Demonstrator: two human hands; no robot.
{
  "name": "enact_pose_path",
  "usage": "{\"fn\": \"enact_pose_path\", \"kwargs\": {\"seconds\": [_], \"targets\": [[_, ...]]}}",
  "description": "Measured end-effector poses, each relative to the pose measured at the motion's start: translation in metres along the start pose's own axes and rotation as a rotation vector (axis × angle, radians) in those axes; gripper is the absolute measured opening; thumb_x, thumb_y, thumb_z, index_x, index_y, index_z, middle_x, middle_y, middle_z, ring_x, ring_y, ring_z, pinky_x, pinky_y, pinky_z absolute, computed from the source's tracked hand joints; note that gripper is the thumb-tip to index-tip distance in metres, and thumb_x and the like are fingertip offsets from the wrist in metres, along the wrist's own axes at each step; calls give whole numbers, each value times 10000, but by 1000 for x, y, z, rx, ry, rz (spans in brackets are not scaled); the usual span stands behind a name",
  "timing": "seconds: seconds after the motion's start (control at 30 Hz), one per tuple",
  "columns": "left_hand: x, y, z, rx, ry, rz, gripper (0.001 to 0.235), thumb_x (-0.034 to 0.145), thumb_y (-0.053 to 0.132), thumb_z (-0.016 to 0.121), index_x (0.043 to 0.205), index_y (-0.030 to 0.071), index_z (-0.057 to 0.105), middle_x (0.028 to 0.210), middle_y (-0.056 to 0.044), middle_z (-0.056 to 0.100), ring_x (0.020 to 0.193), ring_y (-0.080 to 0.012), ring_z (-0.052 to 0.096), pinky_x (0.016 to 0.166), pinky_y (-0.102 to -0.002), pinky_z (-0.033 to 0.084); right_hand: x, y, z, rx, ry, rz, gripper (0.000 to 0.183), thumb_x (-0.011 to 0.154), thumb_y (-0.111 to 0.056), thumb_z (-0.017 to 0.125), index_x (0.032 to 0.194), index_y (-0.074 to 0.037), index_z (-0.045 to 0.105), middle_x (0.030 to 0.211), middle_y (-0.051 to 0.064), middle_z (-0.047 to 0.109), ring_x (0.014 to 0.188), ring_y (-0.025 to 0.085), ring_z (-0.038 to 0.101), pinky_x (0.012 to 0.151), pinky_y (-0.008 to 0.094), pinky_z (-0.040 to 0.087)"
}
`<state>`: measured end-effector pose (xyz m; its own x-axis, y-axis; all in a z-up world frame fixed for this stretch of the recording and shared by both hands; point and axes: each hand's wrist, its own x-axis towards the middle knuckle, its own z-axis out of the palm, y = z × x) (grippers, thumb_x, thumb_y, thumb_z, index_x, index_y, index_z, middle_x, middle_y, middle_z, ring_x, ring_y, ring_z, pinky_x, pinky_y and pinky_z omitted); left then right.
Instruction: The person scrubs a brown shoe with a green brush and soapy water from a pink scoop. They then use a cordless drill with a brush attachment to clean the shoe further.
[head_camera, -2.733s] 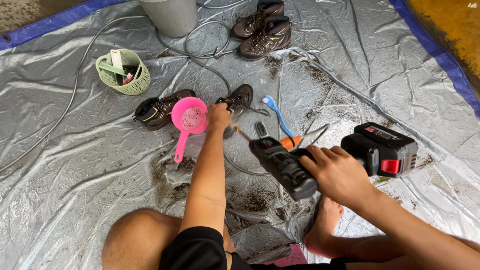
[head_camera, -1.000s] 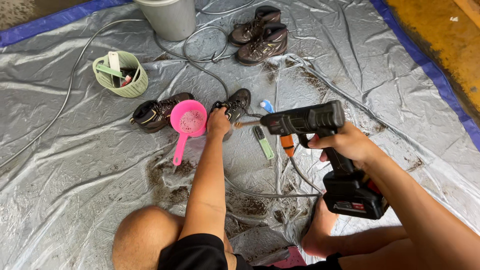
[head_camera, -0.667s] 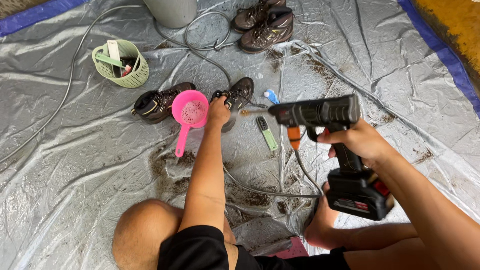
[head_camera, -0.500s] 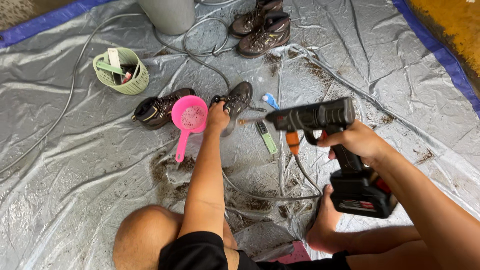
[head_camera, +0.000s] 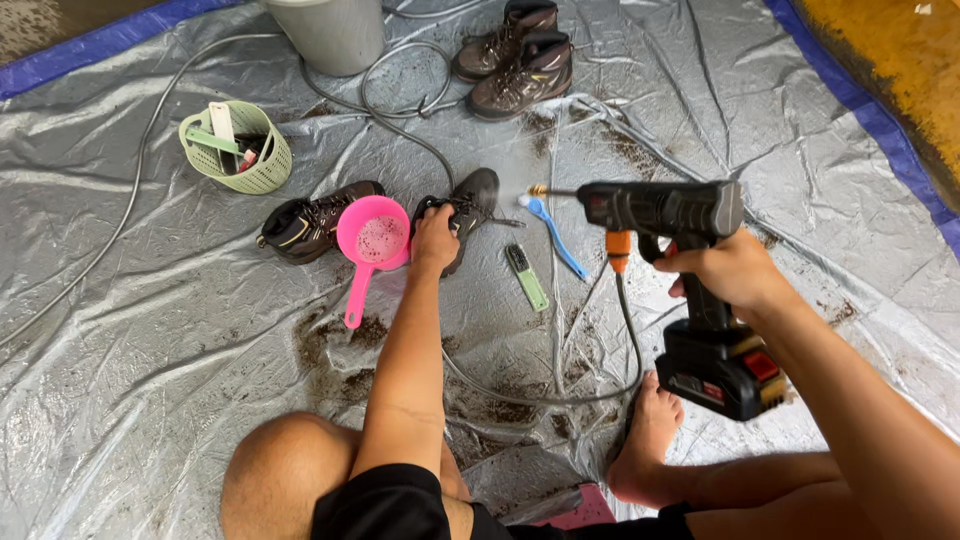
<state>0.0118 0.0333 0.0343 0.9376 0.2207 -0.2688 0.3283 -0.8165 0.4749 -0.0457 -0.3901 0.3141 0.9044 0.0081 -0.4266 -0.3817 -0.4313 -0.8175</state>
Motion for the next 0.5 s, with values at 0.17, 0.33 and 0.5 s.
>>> {"fn": "enact_pose_path", "kwargs": {"seconds": [0.17,0.33,0.5], "targets": [[-20,35,-24,140,119,273,345,981,25,610,1308,130,653,1673,-134,438,1374,-445,589,1053,-655,529,-23,-33,-21,-14,-21,30,213,804,27,854,993,59,760,825,193,671,579,329,681,582,434,552],[-14,33,-20,477,96,447,493,818,16,811,1278,177,737,1319,-41,656,1194,-308,697,1313,-627,284,-28,-17,-29,-48,-27,85,178,874,35,821,989,-11,695,852,115,656,586,291,654,533,403,482],[-32,37,-27,319,-70,58,562,932,587,728,1289,153,733,1330,-75,765,1353,-310,590,1304,-527,221,-31,-9,-24,-17,-155,96,244,851,76,835,1084,70,761,988,176,755,600,354,646,583,420,501]]}}
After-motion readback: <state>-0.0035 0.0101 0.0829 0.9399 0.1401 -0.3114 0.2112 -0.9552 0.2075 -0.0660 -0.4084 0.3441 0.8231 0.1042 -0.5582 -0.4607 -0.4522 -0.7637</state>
